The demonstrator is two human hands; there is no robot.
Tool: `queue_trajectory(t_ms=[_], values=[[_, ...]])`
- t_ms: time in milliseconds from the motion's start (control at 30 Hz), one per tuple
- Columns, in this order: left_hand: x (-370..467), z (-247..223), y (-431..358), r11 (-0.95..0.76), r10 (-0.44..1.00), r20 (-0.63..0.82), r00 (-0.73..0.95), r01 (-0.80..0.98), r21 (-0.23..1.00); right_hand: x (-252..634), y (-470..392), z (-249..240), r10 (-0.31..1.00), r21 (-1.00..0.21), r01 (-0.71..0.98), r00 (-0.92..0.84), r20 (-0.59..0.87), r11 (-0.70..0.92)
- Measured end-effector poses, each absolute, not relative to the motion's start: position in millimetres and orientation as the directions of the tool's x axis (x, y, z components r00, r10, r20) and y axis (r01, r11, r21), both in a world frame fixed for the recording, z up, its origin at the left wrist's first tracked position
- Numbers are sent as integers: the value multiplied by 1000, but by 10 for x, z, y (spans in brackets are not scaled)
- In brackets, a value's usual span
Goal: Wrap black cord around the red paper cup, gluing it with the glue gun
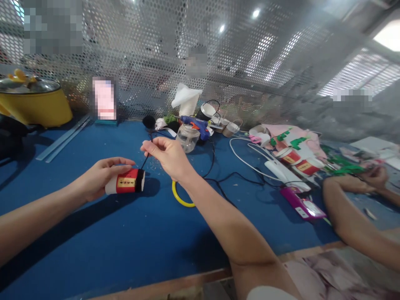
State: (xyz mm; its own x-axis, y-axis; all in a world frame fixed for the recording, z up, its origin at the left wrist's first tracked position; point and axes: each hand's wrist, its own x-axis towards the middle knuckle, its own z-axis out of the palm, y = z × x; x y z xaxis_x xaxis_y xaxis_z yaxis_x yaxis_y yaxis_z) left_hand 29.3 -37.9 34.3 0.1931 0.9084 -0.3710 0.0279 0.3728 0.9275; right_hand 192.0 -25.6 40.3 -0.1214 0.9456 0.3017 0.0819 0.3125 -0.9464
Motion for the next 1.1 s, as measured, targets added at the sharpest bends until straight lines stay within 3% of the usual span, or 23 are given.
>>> queue_trajectory(t_ms=[700,1100], values=[[298,239,-397,332,926,-324,192,-5,943,1902,-309,440,928,-925,116,-141,344,361],[321,217,-529,75,938,-128,322,172,982,1901,-212,338,925,-903,200,-109,365,380]])
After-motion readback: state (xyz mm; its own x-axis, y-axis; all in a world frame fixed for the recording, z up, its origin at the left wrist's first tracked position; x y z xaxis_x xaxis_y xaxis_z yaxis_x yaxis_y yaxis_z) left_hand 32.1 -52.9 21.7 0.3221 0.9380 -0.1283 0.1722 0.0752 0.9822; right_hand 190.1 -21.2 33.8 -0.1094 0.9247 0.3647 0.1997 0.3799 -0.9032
